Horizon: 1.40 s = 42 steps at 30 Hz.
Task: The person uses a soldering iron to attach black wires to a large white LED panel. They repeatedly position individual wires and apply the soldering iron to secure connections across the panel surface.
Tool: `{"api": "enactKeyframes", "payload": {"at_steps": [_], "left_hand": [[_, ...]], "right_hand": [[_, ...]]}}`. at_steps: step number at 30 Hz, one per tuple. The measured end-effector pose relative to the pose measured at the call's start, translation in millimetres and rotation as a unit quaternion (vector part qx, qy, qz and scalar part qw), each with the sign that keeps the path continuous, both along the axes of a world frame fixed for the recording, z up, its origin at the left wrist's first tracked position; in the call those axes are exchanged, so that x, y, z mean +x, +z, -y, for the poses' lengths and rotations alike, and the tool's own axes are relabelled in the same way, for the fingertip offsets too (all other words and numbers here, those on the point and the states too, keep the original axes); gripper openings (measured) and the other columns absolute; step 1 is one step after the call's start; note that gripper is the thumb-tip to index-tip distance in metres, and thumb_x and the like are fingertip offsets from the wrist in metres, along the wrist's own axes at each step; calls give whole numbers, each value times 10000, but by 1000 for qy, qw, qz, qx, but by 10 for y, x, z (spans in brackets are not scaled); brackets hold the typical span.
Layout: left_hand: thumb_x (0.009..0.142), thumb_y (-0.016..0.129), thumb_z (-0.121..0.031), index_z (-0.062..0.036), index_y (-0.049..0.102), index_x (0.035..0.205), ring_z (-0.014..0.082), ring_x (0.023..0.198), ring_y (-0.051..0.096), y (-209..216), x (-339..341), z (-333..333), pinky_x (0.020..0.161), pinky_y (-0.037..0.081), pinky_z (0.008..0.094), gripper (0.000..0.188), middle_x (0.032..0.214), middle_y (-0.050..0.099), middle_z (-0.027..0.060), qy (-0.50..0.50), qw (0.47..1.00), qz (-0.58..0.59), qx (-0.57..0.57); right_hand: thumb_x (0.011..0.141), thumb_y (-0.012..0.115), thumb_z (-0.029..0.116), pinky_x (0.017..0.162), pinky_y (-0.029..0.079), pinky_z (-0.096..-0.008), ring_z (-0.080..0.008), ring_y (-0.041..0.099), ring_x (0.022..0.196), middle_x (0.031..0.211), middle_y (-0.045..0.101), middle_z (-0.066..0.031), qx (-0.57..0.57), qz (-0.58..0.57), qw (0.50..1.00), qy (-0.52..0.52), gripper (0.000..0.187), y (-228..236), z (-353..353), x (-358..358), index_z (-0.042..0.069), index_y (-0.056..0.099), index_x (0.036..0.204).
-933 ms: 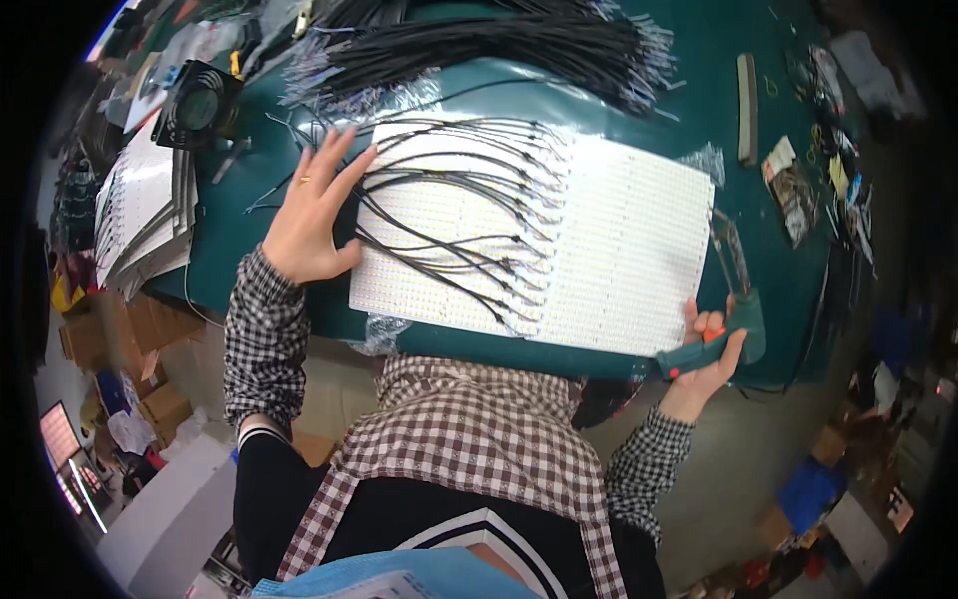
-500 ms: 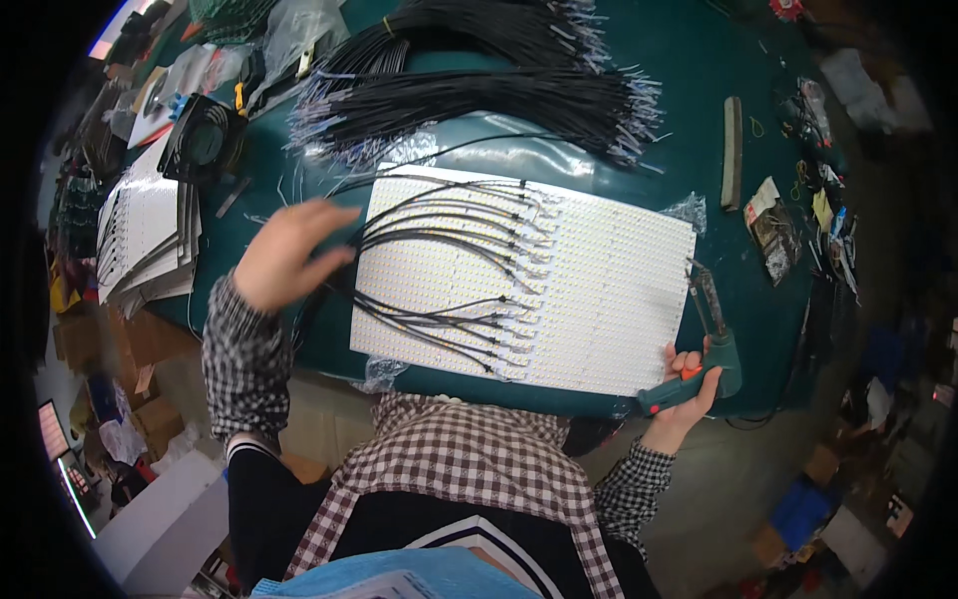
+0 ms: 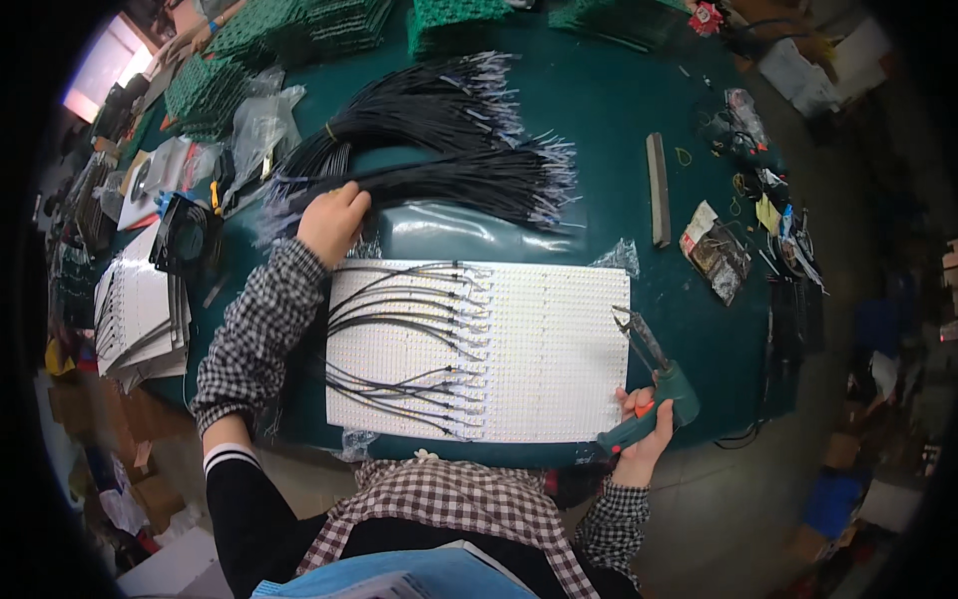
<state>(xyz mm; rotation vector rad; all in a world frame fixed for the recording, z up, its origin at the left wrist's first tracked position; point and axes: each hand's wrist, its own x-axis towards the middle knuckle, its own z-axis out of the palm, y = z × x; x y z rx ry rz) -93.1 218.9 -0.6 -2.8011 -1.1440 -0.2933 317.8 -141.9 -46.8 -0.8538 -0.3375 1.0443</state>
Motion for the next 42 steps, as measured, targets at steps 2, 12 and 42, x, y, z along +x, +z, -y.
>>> {"api": "enactKeyframes", "payload": {"at_steps": [2, 12, 42], "left_hand": [[751, 626, -5, -58, 548, 1051, 328, 871, 625, -53, -42, 134, 715, 518, 425, 315, 970, 542, 130, 7, 999, 35, 11], [945, 621, -184, -138, 628, 1199, 262, 1370, 465, 46, -518, 1015, 1172, 203, 594, 259, 1169, 649, 2, 50, 998, -35, 27], [733, 612, -50, 6, 530, 1073, 377, 835, 603, 216, -881, 1905, 746, 488, 457, 355, 914, 592, 181, 116, 967, 83, -212]], "right_hand": [[1025, 530, 397, 963, 506, -423, -182, 576, 829, 856, 552, -47, 10, 1, 1000, 17, 536, 51, -14, -43, -2, 457, 1375], [1017, 560, 390, 1042, 486, -413, -168, 571, 857, 870, 549, -39, 24, 8, 999, 39, 576, 18, 9, 38, -16, 428, 1403], [1007, 581, 374, 1050, 476, -420, -186, 571, 862, 869, 560, -53, 26, -5, 999, 31, 577, -47, -15, 75, -29, 427, 1390]]}}
